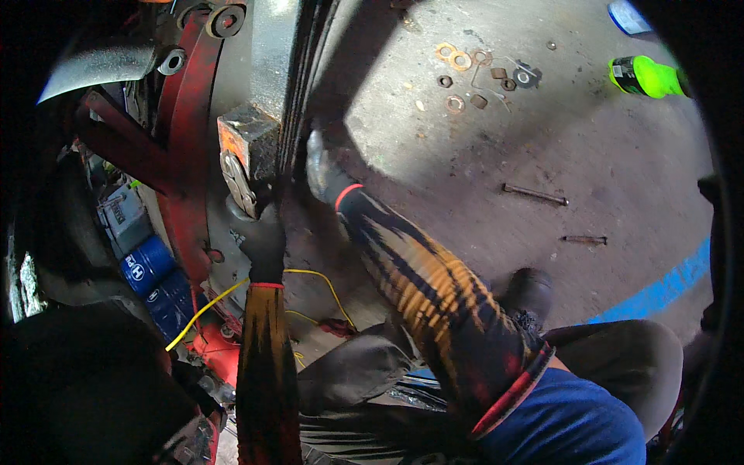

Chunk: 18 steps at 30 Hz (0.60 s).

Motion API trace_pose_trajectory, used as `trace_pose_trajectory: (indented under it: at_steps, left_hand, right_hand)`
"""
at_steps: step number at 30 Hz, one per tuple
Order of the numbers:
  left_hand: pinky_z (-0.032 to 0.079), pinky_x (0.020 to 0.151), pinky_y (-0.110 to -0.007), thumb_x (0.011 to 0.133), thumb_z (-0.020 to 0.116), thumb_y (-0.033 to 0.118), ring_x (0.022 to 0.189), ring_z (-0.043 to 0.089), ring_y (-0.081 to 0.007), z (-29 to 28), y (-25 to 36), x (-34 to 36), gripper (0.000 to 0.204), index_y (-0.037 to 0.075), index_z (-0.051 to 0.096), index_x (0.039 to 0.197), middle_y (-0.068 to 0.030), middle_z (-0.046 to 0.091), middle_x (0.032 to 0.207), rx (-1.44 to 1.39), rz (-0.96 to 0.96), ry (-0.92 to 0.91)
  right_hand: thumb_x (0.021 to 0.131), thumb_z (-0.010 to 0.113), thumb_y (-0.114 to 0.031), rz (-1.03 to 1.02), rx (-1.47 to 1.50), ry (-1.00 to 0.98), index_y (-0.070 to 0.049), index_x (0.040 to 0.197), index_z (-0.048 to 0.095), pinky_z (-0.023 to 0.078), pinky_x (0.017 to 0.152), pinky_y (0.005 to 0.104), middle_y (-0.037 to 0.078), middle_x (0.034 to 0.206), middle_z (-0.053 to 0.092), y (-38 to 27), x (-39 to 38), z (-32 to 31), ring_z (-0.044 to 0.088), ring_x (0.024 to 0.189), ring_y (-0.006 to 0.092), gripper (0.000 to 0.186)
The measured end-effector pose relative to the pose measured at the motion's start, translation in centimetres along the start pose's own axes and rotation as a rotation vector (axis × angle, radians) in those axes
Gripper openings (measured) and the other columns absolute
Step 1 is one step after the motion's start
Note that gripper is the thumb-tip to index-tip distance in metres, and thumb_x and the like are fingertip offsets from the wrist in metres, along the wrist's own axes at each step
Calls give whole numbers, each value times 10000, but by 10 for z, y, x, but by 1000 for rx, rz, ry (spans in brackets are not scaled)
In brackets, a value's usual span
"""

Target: The person works on a car's suspension system, using a scraper to clean a metal component and applying lubricant from a green bottle. They handle bolts and tools while seated on the floor beneath the vehicle.

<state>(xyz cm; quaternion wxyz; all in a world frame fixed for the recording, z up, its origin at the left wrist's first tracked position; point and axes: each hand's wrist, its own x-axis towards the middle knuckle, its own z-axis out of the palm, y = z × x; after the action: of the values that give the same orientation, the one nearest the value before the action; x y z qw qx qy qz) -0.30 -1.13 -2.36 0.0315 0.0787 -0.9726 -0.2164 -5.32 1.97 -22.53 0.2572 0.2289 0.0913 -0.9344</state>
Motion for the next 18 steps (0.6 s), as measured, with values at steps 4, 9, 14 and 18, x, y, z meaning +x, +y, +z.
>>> trace_pose_trajectory:
  at_steps: [4,9,14,18]
  left_hand:
    - [488,977,-405,846,694,89,1122,646,-347,1,6,0,521,-87,492,1293,-243,646,1202,35,55,17]
    - [498,915,-397,857,711,126,1038,658,-334,0,18,-1,458,-69,518,1223,-228,655,1163,18,111,42]
    - [490,934,-386,842,712,123,1072,646,-322,4,25,-4,498,-78,504,1247,-217,649,1154,65,-68,83]
    - [495,931,-392,828,703,121,1082,642,-325,3,25,-3,530,-80,491,1269,-211,645,1163,30,-88,61]
  right_hand:
    - [1030,439,-603,-372,-635,546,-59,1243,645,515,839,351,115,1001,697,-6,-38,14,629,914,229,619]
    - [1015,469,-629,81,-505,-30,-12,1100,669,550,661,297,100,824,698,-112,-121,16,671,724,194,654]
    - [1038,407,-608,-67,-924,-418,22,1124,649,588,602,309,132,820,684,-251,-147,-12,699,683,190,681]
    - [1004,401,-665,-73,-375,-88,62,1063,642,561,519,309,189,797,709,-224,-157,7,682,595,201,768]
